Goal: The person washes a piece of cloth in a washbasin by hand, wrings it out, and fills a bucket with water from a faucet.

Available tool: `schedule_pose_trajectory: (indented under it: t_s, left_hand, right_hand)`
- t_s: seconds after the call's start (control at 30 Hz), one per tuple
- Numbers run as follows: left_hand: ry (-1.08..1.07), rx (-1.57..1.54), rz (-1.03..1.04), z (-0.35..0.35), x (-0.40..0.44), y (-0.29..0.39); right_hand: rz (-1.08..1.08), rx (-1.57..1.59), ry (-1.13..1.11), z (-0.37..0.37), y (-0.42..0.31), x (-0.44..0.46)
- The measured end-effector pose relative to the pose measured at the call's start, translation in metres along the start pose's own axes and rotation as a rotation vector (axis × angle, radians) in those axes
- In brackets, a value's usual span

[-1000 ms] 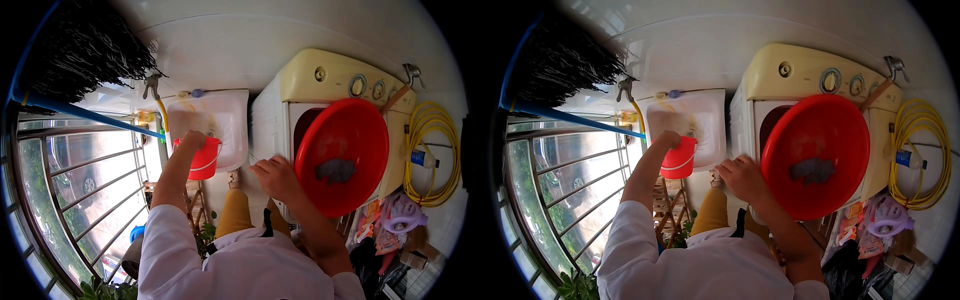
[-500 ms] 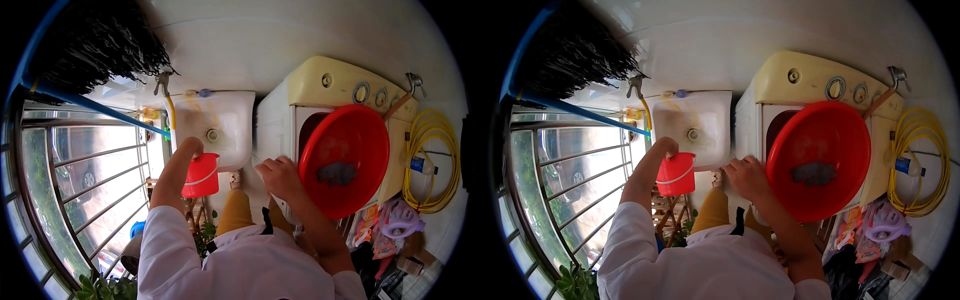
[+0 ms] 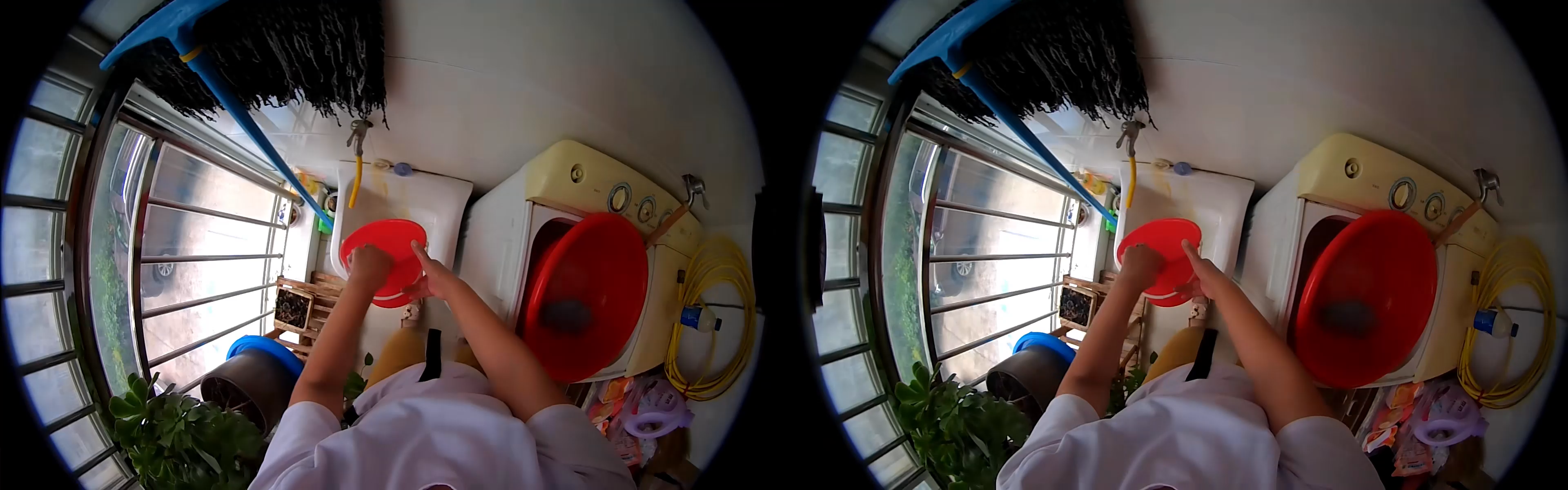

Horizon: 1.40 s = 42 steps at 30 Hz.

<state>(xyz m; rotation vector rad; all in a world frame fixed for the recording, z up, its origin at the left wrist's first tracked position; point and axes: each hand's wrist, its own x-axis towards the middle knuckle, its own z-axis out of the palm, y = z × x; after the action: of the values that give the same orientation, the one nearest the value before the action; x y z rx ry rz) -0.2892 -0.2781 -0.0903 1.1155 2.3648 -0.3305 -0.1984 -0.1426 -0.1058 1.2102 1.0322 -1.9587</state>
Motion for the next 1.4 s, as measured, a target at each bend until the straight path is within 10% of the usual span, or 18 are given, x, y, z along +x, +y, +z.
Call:
schedule_pose_trajectory:
  t_s: [0.1, 0.3, 0.5, 0.63, 0.9, 1.4]
  left_hand:
    - [-0.069, 0.087, 0.020, -0.012, -0.013, 0.008]
    - [0.632, -0.534, 0.275, 0.008, 0.011, -0.006]
    - [0.288, -0.177, 0.138, -0.013, 0.037, -0.032]
    - [1.050, -0.425, -0.263, -0.087, 0.042, -0.072]
    - [0.623, -0.388, -0.394, -0.122, 0.103, -0.087]
    - [0.647, -0.568, -0.359, -0.100, 0.160, -0.083]
  right_hand:
    - [-0.119, 0.152, -0.109, -0.004, 0.012, 0.046]
    - [-0.231, 0.040, 0.178, 0.006, 0.003, 0.097]
    - [-0.169, -0.060, 0.158, 0.021, -0.017, 0.096]
    - [-0.256, 0.043, 0.165, 0.023, -0.021, 0.116]
    - [-0.321, 0.104, 0.210, 0.039, -0.033, 0.133]
    - [-0.277, 0.063, 0.207, 0.053, -0.033, 0.120]
